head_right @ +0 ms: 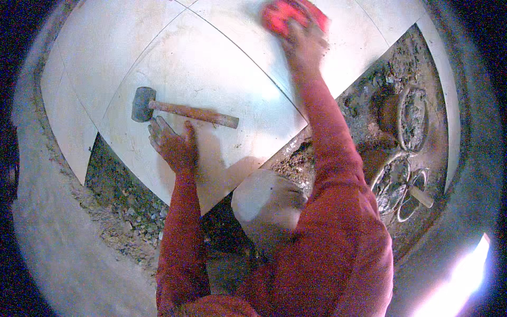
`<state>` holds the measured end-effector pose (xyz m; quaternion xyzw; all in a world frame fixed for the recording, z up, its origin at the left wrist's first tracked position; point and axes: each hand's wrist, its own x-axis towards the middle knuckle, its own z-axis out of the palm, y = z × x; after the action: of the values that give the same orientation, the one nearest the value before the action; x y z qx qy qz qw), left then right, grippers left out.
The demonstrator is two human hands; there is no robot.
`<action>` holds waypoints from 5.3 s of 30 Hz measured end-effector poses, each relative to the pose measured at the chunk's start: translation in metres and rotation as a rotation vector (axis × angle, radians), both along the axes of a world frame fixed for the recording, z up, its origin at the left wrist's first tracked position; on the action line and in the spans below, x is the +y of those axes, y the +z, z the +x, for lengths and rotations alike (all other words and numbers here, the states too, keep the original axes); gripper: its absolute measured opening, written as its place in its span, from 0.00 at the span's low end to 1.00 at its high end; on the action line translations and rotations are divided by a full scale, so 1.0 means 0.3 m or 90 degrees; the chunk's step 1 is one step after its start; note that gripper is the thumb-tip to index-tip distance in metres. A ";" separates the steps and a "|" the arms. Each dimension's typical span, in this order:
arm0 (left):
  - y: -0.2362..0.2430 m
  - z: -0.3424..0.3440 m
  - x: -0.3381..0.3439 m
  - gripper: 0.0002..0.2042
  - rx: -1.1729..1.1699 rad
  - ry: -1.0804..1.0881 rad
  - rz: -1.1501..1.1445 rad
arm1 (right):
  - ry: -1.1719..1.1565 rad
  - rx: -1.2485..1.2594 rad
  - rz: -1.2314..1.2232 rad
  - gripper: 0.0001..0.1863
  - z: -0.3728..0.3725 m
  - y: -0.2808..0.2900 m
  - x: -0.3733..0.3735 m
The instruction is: The person positions a floor tile on wet mortar, uses a rubber mallet to tap it into place, and wipes the edges and surface with a red cloth.
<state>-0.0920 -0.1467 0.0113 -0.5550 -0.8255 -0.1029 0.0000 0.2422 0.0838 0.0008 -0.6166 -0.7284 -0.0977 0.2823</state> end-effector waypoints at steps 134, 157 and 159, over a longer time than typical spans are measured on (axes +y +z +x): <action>0.096 -0.411 -0.162 0.53 -0.041 -0.037 -0.247 | 0.581 0.052 -0.579 0.26 -1.202 0.289 -0.401; 0.116 -0.410 -0.177 0.45 -0.074 -0.017 -0.211 | 0.536 0.200 -0.459 0.23 -1.104 0.374 -0.554; 0.140 -0.382 -0.144 0.44 -0.064 -0.037 -0.207 | 0.545 0.176 -0.450 0.24 -1.060 0.204 -0.498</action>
<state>-0.2066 -0.1898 0.0534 -0.5651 -0.8140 0.0040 -0.1343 -0.0758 -0.0656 0.0620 -0.3307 -0.8579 0.3565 0.1657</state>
